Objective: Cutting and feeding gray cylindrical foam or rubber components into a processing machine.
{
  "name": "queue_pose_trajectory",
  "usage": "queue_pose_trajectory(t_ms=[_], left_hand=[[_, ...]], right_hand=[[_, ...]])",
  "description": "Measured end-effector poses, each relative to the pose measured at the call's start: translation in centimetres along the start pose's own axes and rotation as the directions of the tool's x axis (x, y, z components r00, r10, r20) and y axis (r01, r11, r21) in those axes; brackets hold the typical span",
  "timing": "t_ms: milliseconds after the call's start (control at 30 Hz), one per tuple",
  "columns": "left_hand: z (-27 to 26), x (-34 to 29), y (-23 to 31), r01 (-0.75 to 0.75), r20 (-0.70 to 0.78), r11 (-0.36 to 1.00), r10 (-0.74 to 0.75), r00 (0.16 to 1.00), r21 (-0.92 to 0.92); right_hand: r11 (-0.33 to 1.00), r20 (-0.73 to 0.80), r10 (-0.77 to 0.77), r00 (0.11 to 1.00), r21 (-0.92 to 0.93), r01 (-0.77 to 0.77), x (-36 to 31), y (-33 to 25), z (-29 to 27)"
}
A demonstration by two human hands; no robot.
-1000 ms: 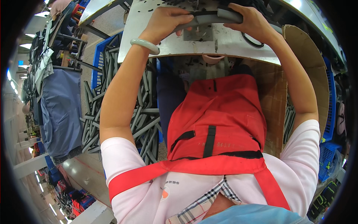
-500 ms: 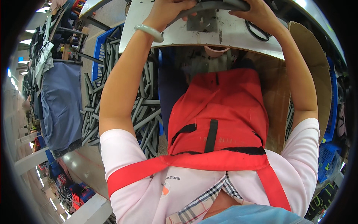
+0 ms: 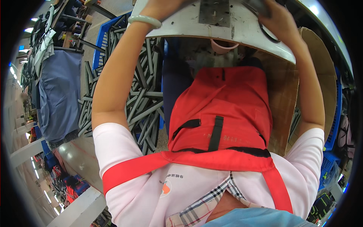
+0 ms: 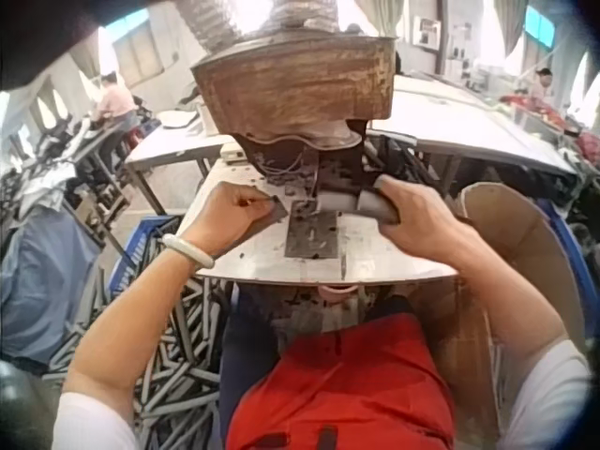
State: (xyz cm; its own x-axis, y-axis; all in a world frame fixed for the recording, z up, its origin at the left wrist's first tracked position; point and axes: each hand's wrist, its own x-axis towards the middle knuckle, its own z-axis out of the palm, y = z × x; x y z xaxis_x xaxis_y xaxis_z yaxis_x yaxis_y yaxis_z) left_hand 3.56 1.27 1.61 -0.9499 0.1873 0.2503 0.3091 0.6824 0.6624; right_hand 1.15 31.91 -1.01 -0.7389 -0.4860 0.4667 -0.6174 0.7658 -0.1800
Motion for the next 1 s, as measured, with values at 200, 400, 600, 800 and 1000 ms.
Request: queue_pose_trajectory(t_ms=[200, 400, 600, 800, 1000], left_hand=[[4.2, -1.9, 7.2, -0.060, 0.305, 0.989, 0.099, 0.947, -0.136], [2.7, -5.8, -3.6, -0.040, 0.212, 0.982, 0.079, 0.974, -0.184], [2.3, -11.0, -3.1, 0.353, 0.487, 0.860, -0.145, 0.861, -0.368], [0.5, -7.0, -0.9, 0.275, 0.316, 0.882, -0.156, 0.936, -0.383], [1.3, -2.7, -0.5, 0.055, 0.158, 0.968, -0.016, 0.987, -0.243]], right_hand=[[0.824, 0.086, -0.523, 0.848, -0.202, 0.528, -3.3, -16.1, 6.8], [0.916, 0.160, -0.399, 0.903, 0.104, 0.387, -1.8, -10.1, 3.5], [0.975, 0.320, -0.119, 0.940, 0.216, 0.049, -2.5, -5.7, -2.3], [0.965, 0.369, 0.112, 0.923, 0.181, -0.189, -2.1, -2.6, -3.3], [0.951, 0.302, 0.228, 0.926, 0.132, -0.278, -0.9, -1.2, -3.9]])
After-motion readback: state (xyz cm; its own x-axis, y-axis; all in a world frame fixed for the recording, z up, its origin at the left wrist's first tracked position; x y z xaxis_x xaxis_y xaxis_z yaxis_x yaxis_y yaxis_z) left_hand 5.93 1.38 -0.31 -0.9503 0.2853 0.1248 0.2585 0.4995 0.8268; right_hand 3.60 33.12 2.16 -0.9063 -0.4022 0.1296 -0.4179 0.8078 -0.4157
